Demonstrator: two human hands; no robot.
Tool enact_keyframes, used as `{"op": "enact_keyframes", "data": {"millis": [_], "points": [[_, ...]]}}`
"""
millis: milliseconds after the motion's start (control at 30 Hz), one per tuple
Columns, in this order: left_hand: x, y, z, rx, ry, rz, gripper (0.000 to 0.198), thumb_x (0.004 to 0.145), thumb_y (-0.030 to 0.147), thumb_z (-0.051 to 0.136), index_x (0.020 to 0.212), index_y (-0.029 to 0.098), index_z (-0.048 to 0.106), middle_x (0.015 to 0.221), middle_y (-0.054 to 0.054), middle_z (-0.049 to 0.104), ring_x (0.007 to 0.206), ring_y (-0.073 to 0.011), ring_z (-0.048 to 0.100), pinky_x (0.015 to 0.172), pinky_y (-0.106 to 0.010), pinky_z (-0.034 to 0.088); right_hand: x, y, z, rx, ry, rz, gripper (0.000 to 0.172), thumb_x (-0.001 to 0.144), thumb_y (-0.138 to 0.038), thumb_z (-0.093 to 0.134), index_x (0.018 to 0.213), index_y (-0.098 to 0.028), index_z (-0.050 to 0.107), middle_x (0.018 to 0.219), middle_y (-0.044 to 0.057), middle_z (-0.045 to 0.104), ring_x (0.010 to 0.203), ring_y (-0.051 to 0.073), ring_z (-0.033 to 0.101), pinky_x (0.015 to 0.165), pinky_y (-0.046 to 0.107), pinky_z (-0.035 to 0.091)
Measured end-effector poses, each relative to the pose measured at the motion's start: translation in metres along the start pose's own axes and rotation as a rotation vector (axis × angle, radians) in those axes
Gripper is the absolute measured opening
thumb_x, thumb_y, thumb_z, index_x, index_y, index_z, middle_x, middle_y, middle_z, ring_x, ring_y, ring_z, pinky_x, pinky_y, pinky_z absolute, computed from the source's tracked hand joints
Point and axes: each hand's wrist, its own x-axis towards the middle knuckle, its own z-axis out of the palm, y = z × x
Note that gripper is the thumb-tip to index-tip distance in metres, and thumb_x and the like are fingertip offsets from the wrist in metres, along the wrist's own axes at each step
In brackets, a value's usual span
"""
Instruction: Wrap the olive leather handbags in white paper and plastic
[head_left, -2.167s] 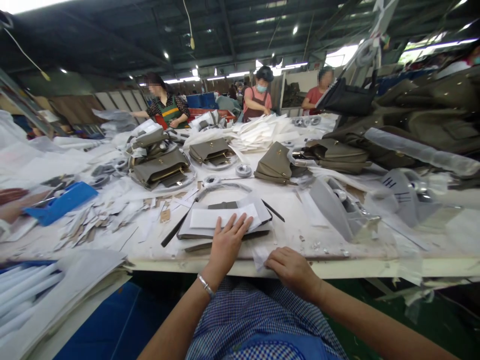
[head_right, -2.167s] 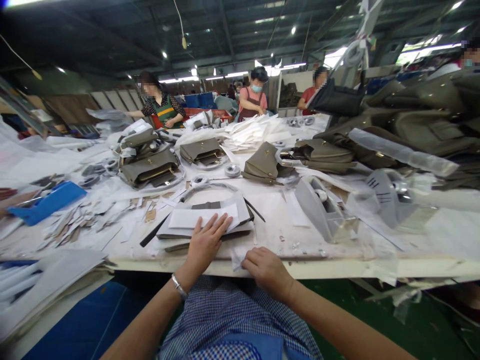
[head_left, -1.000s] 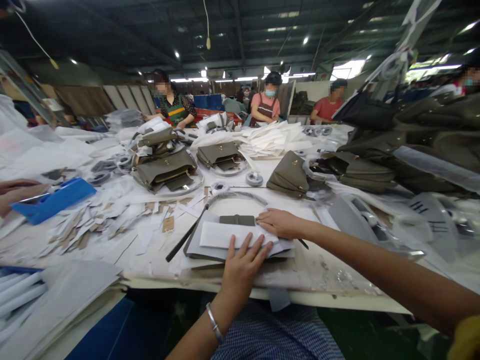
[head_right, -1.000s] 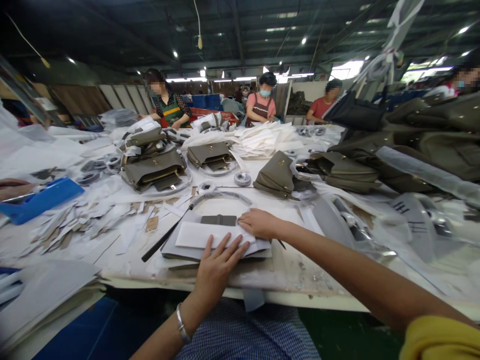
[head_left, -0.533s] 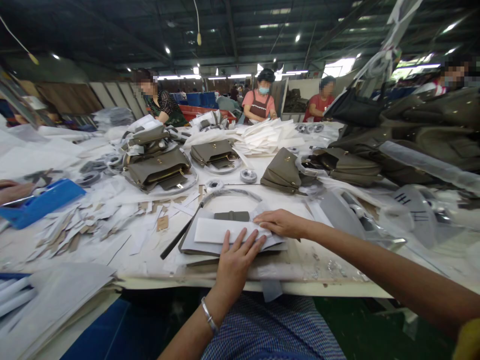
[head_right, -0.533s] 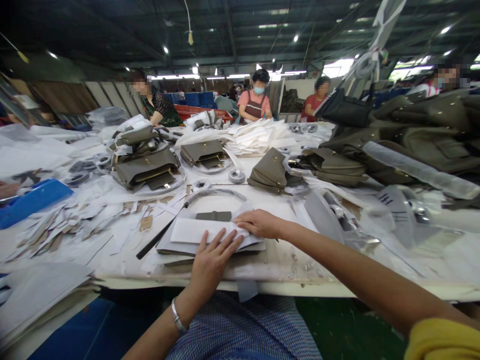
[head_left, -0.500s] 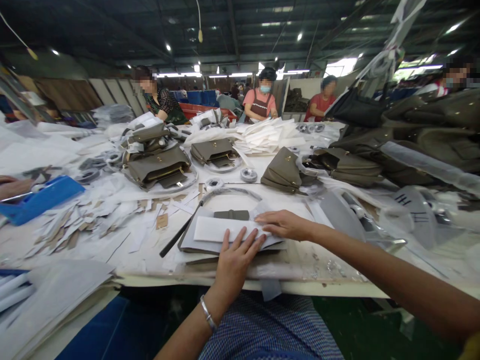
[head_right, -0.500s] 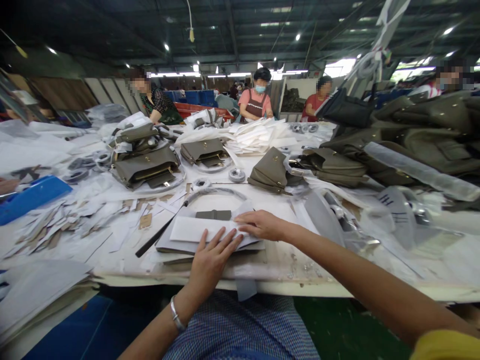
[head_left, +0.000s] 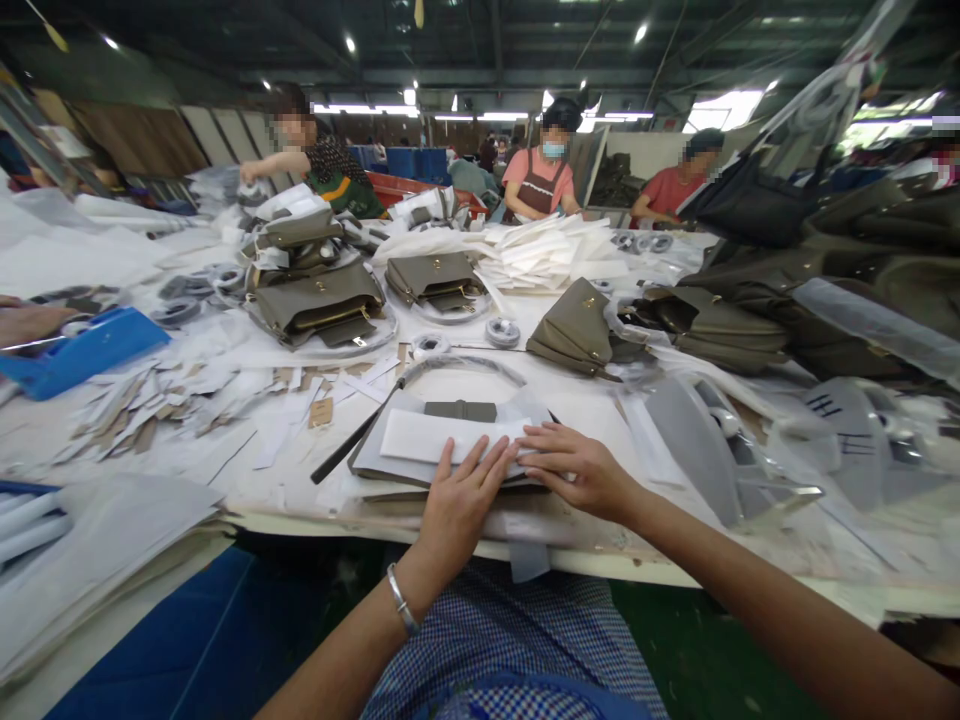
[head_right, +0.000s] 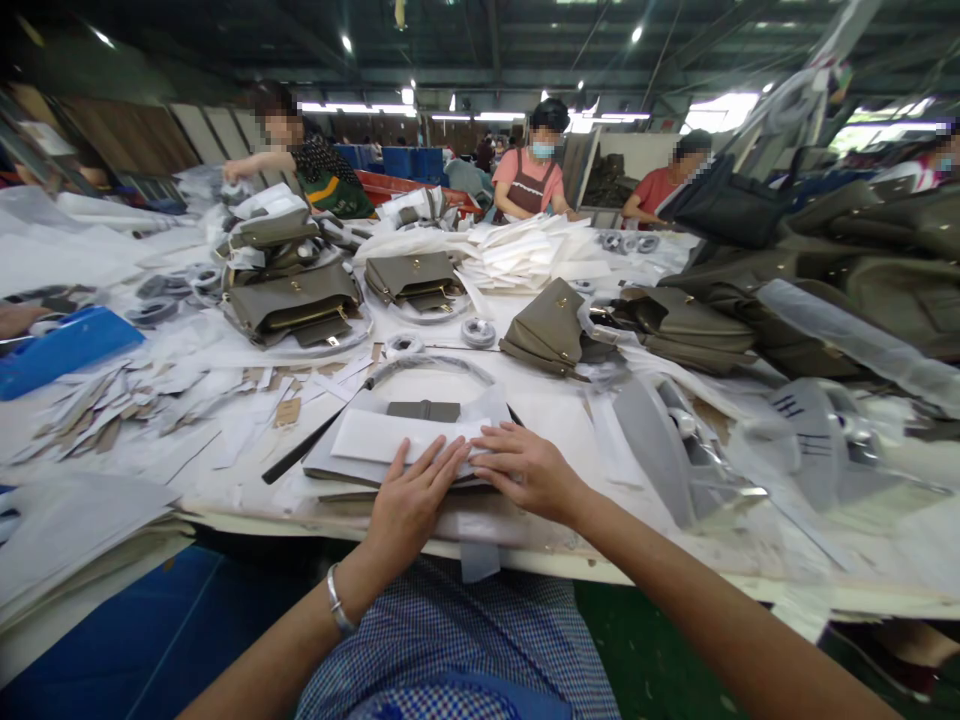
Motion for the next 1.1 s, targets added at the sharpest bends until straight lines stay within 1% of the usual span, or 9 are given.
{"op": "enact_keyframes", "data": {"millis": [167,367,500,633,733,833,933,1000,1100], "points": [[0.000,0.000,0.001,-0.002,-0.021,-0.017,0.056,0.103,0.021,0.031,0.156,0.026,0.014,0.158,-0.001,0.032,0.147,-0.0180,0.029,0.122,-0.054,0.018,-0.003,-0.007,0.006,-0.073,0.107,-0.128,0.025,0.094,-0.014,0.057,0.114,-0.021,0.068,0.115,0.006,0.074,0.113,0.020,0.067,0.110,0.048,0.046],[0.001,0.001,0.000,0.000,-0.016,-0.018,0.056,0.102,0.023,0.034,0.155,0.028,0.018,0.156,-0.002,0.035,0.146,-0.0193,0.031,0.121,-0.054,0.022,-0.006,-0.020,0.008,-0.099,0.194,-0.112,0.018,0.092,-0.012,0.058,0.105,-0.019,0.069,0.110,0.007,0.075,0.104,0.017,0.070,0.105,0.042,0.052],[0.001,0.001,0.001,-0.026,-0.015,-0.022,0.055,0.101,0.023,0.037,0.154,0.031,0.022,0.156,0.000,0.036,0.145,-0.0200,0.033,0.121,-0.054,0.022,-0.013,-0.027,0.010,-0.179,0.178,-0.159,0.018,0.091,-0.011,0.063,0.107,-0.017,0.068,0.111,0.007,0.075,0.108,0.018,0.069,0.107,0.042,0.050],[0.002,0.000,-0.001,-0.093,-0.036,-0.039,0.058,0.099,0.018,0.040,0.153,0.033,0.026,0.156,0.002,0.037,0.146,-0.0202,0.032,0.121,-0.055,0.020,-0.023,-0.024,0.016,-0.237,0.161,-0.209,0.023,0.091,-0.012,0.064,0.113,-0.015,0.067,0.118,0.008,0.073,0.116,0.019,0.065,0.109,0.042,0.048],[0.004,-0.001,-0.010,-0.178,-0.052,-0.050,0.065,0.092,0.013,0.048,0.152,0.032,0.030,0.155,0.001,0.040,0.145,-0.0213,0.033,0.122,-0.054,0.015,-0.029,-0.018,0.022,-0.244,0.158,-0.230,0.026,0.091,-0.014,0.064,0.117,-0.016,0.067,0.121,0.008,0.071,0.122,0.020,0.061,0.109,0.042,0.048],[0.008,0.000,-0.021,-0.291,-0.095,-0.060,0.074,0.085,0.021,0.059,0.152,0.029,0.030,0.154,-0.001,0.041,0.145,-0.0244,0.033,0.123,-0.055,0.012,-0.034,-0.014,0.027,-0.240,0.161,-0.232,0.029,0.091,-0.014,0.064,0.120,-0.016,0.066,0.122,0.008,0.070,0.125,0.019,0.059,0.110,0.042,0.047],[0.013,0.004,-0.025,-0.318,-0.082,-0.123,0.062,0.091,0.036,0.056,0.149,0.030,0.035,0.149,-0.002,0.048,0.142,-0.0239,0.039,0.121,-0.055,0.016,-0.036,-0.012,0.031,-0.236,0.176,-0.233,0.029,0.090,-0.013,0.065,0.119,-0.015,0.066,0.123,0.009,0.069,0.126,0.020,0.057,0.111,0.043,0.047],[0.016,0.008,-0.020,-0.262,-0.025,-0.161,0.047,0.098,0.041,0.048,0.143,0.033,0.044,0.146,0.000,0.053,0.139,-0.0228,0.044,0.121,-0.055,0.018,-0.037,-0.011,0.033,-0.239,0.188,-0.237,0.026,0.091,-0.012,0.064,0.117,-0.016,0.067,0.124,0.010,0.069,0.126,0.021,0.057,0.109,0.044,0.048],[0.016,0.011,-0.006,-0.164,0.054,-0.149,0.040,0.099,0.042,0.046,0.138,0.036,0.051,0.144,0.001,0.054,0.136,-0.0233,0.048,0.120,-0.056,0.018,-0.037,-0.012,0.034,-0.247,0.215,-0.255,0.023,0.092,-0.013,0.062,0.114,-0.018,0.067,0.123,0.009,0.070,0.124,0.021,0.059,0.107,0.043,0.050]]}}
